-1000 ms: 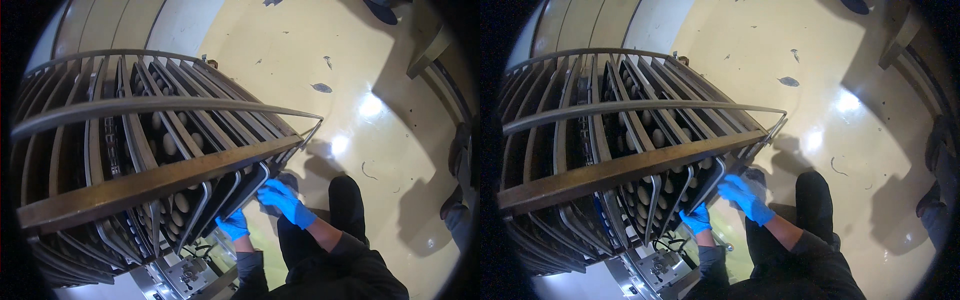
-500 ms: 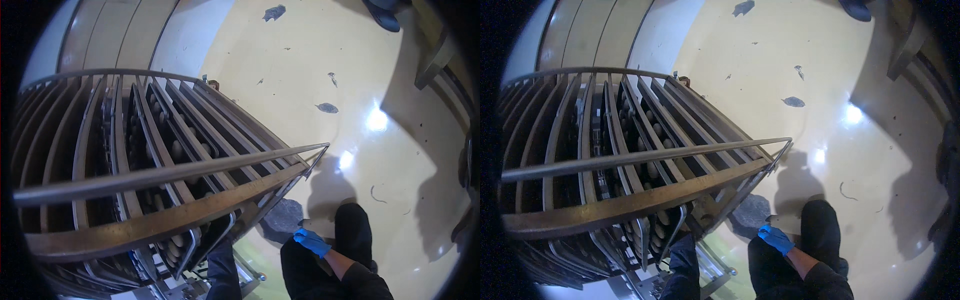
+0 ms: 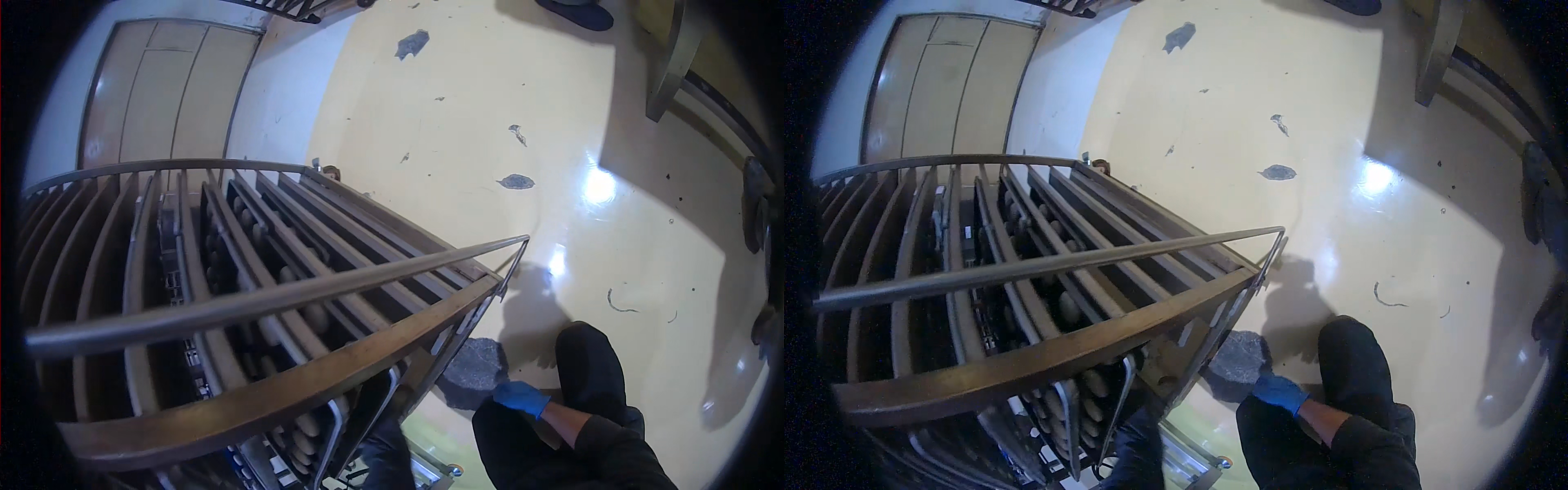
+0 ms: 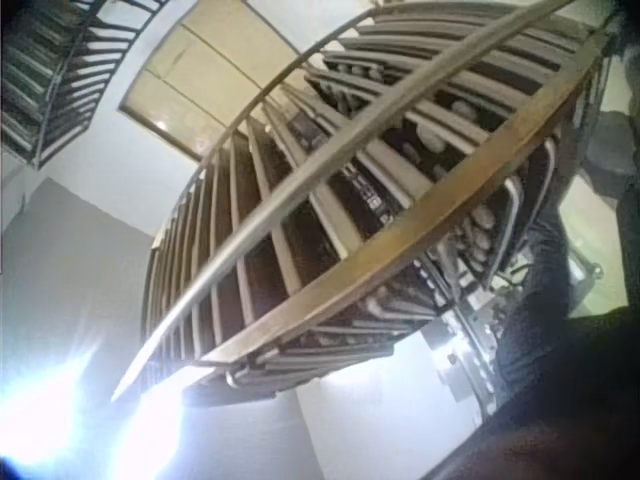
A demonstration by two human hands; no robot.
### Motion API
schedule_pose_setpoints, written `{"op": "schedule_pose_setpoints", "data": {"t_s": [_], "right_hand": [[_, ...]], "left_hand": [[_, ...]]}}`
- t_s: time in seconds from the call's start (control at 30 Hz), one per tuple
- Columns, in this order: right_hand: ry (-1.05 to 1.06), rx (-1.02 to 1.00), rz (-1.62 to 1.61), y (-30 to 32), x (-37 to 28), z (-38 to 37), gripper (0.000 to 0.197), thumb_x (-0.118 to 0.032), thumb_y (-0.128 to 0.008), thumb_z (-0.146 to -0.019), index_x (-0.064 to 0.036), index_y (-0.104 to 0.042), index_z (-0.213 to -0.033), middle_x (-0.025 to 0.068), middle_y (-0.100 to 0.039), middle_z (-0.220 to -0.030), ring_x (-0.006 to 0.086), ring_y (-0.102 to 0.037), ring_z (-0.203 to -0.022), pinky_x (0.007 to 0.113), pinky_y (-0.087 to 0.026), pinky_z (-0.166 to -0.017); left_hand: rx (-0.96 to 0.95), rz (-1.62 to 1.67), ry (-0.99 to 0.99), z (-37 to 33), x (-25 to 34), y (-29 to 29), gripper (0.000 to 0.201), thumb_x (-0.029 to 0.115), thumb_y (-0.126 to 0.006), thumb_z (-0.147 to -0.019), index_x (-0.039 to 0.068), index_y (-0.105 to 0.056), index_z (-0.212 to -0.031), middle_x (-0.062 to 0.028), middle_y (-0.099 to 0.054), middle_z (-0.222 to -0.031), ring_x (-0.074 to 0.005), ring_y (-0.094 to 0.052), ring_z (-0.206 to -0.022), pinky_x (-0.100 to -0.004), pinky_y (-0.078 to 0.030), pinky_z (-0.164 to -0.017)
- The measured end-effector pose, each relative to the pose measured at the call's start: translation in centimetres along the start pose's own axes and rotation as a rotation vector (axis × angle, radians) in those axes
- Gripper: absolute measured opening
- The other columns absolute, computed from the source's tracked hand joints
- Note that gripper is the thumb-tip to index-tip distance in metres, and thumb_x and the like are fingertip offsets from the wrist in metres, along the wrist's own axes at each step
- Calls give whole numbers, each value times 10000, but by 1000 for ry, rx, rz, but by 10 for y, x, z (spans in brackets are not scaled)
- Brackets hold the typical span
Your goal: The person takes trays of dough balls from a conveyor belt, carries them to a rolling rack, and stacks them. The person repeats this process multiple times, loading the rack with trays of dough balls.
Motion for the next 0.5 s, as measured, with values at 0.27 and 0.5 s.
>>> {"op": "schedule_pose_setpoints", "data": {"t_s": [0.27,0.5], "right_hand": [[-8,229,-196,34,16,-26,283,-304,-569,-823,-70,-611,-976,140,-643,-867,270,-625,-833,365,-485,-765],[113,226,-234,79,-58,108,264,-225,-530,-898,-10,-585,-1041,78,-636,-937,153,-607,-862,292,-482,-793]], "left_hand": [[181,-231,567,259,-68,98,423,344,-470,-922,60,-468,-1236,-186,-541,-1195,-341,-523,-1101,-445,-430,-928],[217,-170,387,461,-67,203,261,253,-520,-905,36,-539,-1050,-169,-603,-916,-328,-582,-853,-436,-453,-813]]}}
Point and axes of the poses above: each hand's wrist, its own z-axis away from the middle knuckle, its own y-axis out of the back of the hand, x = y × z, the point moved 5 cm from there along -z, towards the middle knuckle
